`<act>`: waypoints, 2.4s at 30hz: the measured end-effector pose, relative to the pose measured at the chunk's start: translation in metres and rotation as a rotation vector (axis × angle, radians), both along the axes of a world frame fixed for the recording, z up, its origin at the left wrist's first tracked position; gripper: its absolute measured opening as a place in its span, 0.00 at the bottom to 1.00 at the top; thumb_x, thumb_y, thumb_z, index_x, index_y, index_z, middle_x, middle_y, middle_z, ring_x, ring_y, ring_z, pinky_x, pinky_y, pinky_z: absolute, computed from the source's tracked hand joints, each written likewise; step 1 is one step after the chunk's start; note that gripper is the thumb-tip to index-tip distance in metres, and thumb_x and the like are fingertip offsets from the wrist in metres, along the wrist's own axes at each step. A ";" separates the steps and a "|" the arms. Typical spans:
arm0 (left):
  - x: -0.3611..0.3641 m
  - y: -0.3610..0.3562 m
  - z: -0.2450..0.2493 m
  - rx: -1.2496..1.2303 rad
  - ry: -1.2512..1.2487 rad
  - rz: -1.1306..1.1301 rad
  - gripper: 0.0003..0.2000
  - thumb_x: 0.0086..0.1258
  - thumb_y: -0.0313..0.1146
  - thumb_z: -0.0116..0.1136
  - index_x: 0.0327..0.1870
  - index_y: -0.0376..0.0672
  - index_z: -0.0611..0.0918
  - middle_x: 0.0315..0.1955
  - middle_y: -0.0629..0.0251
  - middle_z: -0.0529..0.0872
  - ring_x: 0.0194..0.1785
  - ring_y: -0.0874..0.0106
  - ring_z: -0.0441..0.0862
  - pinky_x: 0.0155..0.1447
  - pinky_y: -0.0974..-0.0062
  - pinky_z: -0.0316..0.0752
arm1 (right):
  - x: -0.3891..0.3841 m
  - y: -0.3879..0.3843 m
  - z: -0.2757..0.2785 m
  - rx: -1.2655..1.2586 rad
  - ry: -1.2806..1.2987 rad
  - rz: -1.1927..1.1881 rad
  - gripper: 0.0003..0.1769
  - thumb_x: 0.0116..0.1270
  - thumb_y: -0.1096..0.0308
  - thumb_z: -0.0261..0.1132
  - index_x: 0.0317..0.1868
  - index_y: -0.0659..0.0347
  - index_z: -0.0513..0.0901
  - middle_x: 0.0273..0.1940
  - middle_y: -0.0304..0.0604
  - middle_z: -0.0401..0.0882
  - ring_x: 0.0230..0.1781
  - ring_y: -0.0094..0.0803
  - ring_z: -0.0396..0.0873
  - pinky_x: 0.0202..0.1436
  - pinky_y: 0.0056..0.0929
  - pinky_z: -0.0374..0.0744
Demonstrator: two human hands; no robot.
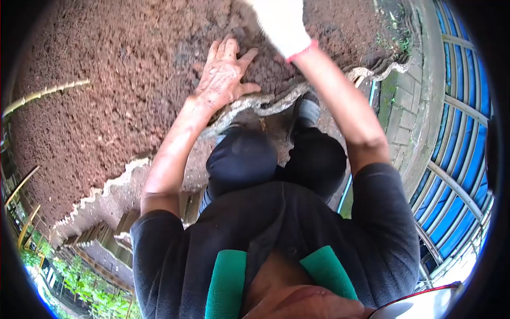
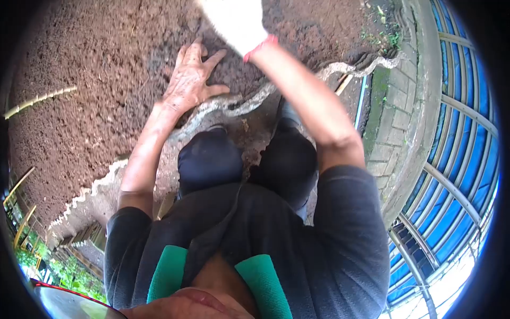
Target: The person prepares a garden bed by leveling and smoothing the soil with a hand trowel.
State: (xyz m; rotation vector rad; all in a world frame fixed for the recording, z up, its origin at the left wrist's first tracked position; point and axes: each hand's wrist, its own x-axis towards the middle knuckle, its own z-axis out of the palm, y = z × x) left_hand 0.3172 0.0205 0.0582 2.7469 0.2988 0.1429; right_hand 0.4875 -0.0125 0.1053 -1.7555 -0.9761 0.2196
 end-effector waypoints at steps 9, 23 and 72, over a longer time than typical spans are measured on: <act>0.006 0.015 0.006 -0.039 0.020 0.024 0.17 0.52 0.33 0.69 0.44 0.38 0.83 0.41 0.55 0.73 0.45 0.55 0.73 0.50 0.61 0.67 | 0.086 -0.073 0.169 0.563 -0.100 0.328 0.16 0.74 0.67 0.56 0.58 0.64 0.77 0.47 0.44 0.84 0.44 0.28 0.84 0.48 0.28 0.85; 0.092 0.039 -0.013 -0.181 -0.152 0.284 0.26 0.62 0.35 0.66 0.61 0.35 0.75 0.42 0.52 0.69 0.45 0.61 0.72 0.52 0.63 0.74 | 0.201 -0.029 -0.009 0.307 0.431 -0.244 0.15 0.62 0.63 0.64 0.26 0.67 0.81 0.19 0.49 0.79 0.16 0.39 0.78 0.21 0.34 0.76; 0.173 0.011 -0.039 -0.626 -0.168 -0.104 0.20 0.67 0.26 0.48 0.62 0.43 0.76 0.44 0.53 0.73 0.50 0.60 0.77 0.59 0.66 0.75 | 0.086 -0.083 -0.012 0.450 0.065 -0.278 0.06 0.59 0.75 0.63 0.35 0.69 0.82 0.29 0.46 0.82 0.28 0.31 0.81 0.36 0.28 0.81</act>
